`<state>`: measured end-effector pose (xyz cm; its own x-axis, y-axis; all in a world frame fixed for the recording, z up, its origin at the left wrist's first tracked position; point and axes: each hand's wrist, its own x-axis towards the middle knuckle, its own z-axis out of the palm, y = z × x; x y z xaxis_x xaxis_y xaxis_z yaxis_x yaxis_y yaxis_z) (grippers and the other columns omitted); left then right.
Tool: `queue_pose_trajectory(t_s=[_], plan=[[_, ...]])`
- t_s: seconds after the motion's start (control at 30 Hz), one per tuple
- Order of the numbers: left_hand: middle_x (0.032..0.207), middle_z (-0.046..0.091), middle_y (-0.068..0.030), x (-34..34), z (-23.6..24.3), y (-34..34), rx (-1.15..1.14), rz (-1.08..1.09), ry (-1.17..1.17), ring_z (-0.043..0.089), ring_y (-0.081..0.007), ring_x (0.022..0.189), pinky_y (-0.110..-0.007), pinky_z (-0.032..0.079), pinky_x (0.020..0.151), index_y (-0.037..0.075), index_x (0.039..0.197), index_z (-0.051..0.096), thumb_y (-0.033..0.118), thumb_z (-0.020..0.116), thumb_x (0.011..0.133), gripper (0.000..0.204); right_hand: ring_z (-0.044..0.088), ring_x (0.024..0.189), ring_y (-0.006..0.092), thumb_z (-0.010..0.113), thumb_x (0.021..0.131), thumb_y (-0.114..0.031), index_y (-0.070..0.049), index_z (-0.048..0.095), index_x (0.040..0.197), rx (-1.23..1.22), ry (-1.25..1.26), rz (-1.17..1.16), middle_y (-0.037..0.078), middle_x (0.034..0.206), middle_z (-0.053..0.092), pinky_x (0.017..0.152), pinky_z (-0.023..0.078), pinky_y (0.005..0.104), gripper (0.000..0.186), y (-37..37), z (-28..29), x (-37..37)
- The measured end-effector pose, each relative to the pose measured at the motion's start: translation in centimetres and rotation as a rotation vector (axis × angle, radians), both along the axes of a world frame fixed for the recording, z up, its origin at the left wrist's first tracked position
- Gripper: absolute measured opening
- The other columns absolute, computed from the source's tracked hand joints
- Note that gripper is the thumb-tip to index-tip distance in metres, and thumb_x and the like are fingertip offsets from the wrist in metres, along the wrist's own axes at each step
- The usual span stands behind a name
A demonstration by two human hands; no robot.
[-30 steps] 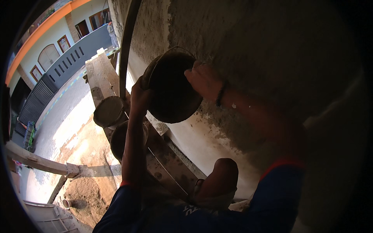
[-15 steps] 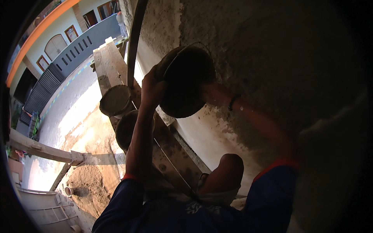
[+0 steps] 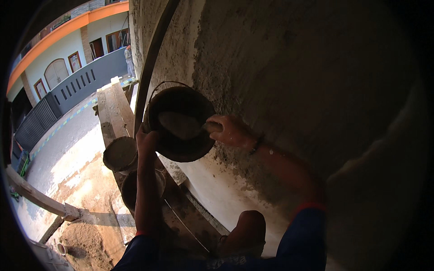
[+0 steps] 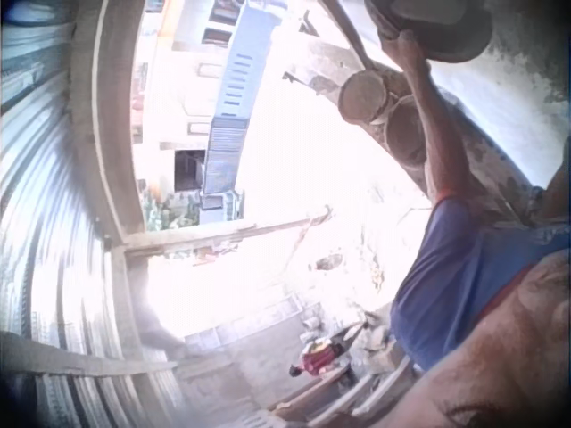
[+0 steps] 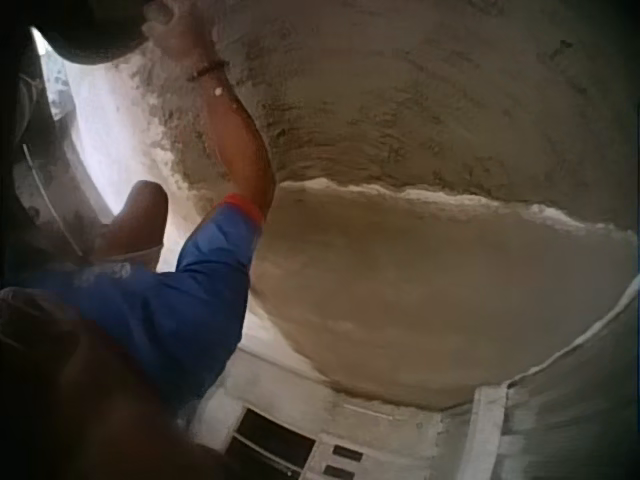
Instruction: The person applies wet plaster to a concrete wall using a trowel and then uses a wooden straightedge to level and smooth the surface.
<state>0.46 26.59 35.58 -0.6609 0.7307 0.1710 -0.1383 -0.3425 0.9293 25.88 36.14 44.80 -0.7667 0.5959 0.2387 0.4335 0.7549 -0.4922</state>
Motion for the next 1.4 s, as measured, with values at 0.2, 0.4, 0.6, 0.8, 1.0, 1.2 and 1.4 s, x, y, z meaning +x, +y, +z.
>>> queue_pose_trajectory(t_s=[0.2,0.4,0.6,0.8,1.0,1.2,1.4], plan=[[0.099,0.067,-0.0133,-3.1,0.8,-1.1,-0.018,0.126,0.005,0.065,-0.0211,0.084,-0.031,0.053,0.077,-0.007,0.118,0.056,-0.002,0.053,0.064,0.054,0.064,0.073,0.0204,0.07,0.082,-0.026,0.0,0.062,0.11,0.289,-0.107,0.055,0.013,0.089,0.067,0.067,0.05,0.0341,0.039,-1.6,15.3,-0.5],[0.1,0.066,-0.0135,-4.5,1.1,-1.8,0.008,0.157,0.0,0.065,-0.0214,0.085,-0.032,0.053,0.078,-0.007,0.118,0.056,-0.002,0.052,0.064,0.054,0.06,0.063,0.0106,0.063,0.09,-0.027,0.003,0.059,0.116,-0.264,0.005,0.077,0.006,0.076,0.063,0.057,0.048,0.0255,0.039,0.8,21.9,-0.3],[0.098,0.066,-0.0133,-3.0,1.4,-1.4,-0.043,0.147,0.021,0.064,-0.0204,0.081,-0.031,0.052,0.076,-0.007,0.117,0.056,0.001,0.053,0.063,0.054,0.045,0.055,0.0054,0.058,0.091,-0.042,-0.001,0.058,0.118,0.64,0.358,-0.404,-0.003,0.07,0.05,0.051,0.041,0.0244,0.049,9.5,31.6,5.2],[0.098,0.065,-0.0142,-3.6,-0.2,-1.0,-0.096,0.066,0.034,0.064,-0.0211,0.082,-0.031,0.052,0.077,-0.007,0.116,0.056,0.0,0.052,0.063,0.054,0.05,0.059,0.0047,0.061,0.089,-0.045,0.001,0.057,0.116,0.359,0.092,-0.507,-0.002,0.073,0.053,0.054,0.045,0.0238,0.054,1.9,24.2,3.5],[0.1,0.065,-0.0136,-1.8,-0.8,-0.3,0.05,-0.048,0.09,0.064,-0.0195,0.085,-0.031,0.052,0.079,-0.007,0.119,0.054,0.001,0.052,0.067,0.053,0.056,0.06,0.0115,0.056,0.093,-0.031,0.002,0.052,0.12,-0.425,-0.26,-0.265,0.004,0.084,0.056,0.052,0.049,0.0269,0.043,-0.7,7.1,3.0],[0.098,0.065,-0.013,-0.5,0.6,-1.3,0.025,-0.061,0.149,0.063,-0.0177,0.084,-0.029,0.051,0.078,-0.008,0.119,0.054,-0.003,0.05,0.067,0.053,0.06,0.056,0.0166,0.058,0.089,-0.023,0.004,0.054,0.105,-1.086,-0.081,-0.08,0.01,0.084,0.059,0.051,0.052,0.0312,0.031,-3.3,0.3,0.9],[0.097,0.065,-0.0104,-1.0,0.8,-2.4,0.04,-0.144,0.169,0.063,-0.0168,0.08,-0.028,0.052,0.073,-0.007,0.121,0.053,0.0,0.054,0.063,0.058,0.066,0.063,0.0244,0.059,0.084,-0.017,0.005,0.057,0.099,-0.533,-0.113,-0.245,0.015,0.081,0.061,0.054,0.054,0.0363,0.027,-1.7,-2.4,-3.8]])
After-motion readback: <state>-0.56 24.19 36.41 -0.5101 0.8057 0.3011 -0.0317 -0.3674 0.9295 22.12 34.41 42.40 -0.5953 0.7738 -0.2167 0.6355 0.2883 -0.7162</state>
